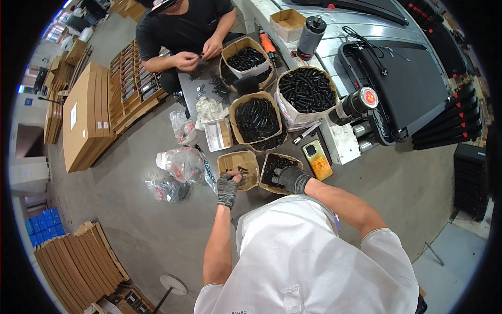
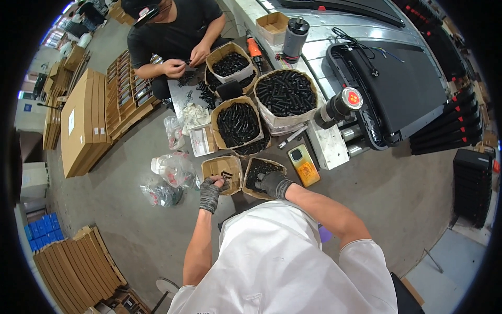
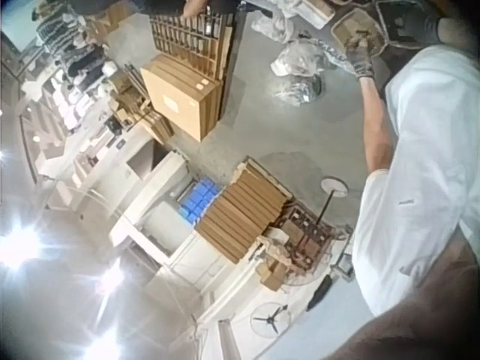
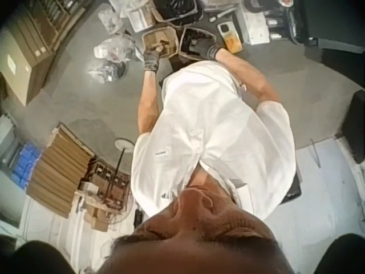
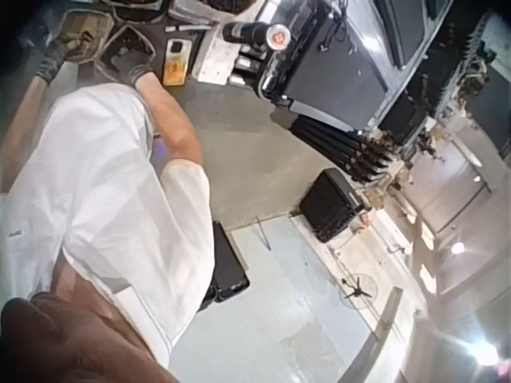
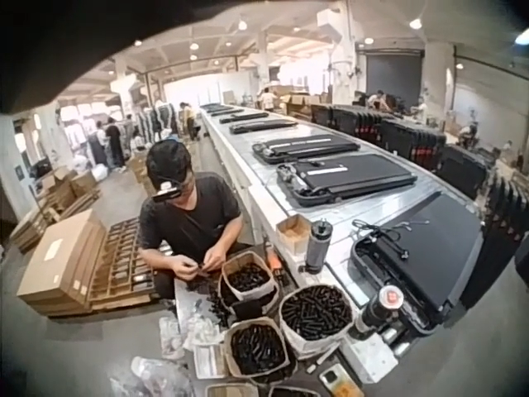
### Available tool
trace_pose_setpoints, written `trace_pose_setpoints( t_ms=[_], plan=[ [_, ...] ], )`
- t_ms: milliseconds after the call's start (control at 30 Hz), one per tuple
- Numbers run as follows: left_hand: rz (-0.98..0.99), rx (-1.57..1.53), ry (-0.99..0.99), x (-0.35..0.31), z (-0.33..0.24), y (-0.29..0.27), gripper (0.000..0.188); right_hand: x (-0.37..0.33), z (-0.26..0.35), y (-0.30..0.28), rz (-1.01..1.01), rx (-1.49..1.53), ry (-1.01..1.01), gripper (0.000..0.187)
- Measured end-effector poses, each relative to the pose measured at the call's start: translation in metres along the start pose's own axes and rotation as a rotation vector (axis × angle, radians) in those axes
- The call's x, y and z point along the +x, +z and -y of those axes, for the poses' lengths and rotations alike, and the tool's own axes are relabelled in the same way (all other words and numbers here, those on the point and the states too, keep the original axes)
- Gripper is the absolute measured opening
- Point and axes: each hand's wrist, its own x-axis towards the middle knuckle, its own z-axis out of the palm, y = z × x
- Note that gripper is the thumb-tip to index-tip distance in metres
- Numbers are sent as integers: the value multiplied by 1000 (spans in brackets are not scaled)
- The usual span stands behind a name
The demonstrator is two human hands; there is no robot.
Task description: Packing small black components into plastic bags at a warehouse workstation.
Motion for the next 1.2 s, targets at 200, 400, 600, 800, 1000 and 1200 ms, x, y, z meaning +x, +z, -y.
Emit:
trace_pose_setpoints(
  t_ms=[200, 400, 600, 800, 1000, 1200],
  plan=[
    [-100, 605, 340, 20, 28, -15, 15, 22, 20, -4, 90, -66, -45, 22],
    [75, 1181, 567, 21, -6, 7, 30, 21, 2, 17, 88, -40, 1, 20],
    [243, 1454, 495, 32, -20, 15, 35, 22, -15, 9, 11, 195, 117, 13],
    [344, 1528, 471, 33, -25, 13, 37, 19, -26, -12, 4, 454, 181, 17],
    [168, 1259, 404, 35, -19, 19, 28, 9, -24, -28, 35, 766, 367, 19],
    [-10, 1212, 492, 45, -7, 42, 25, -9, -12, -41, 2, 1532, 496, 21]
  ],
)
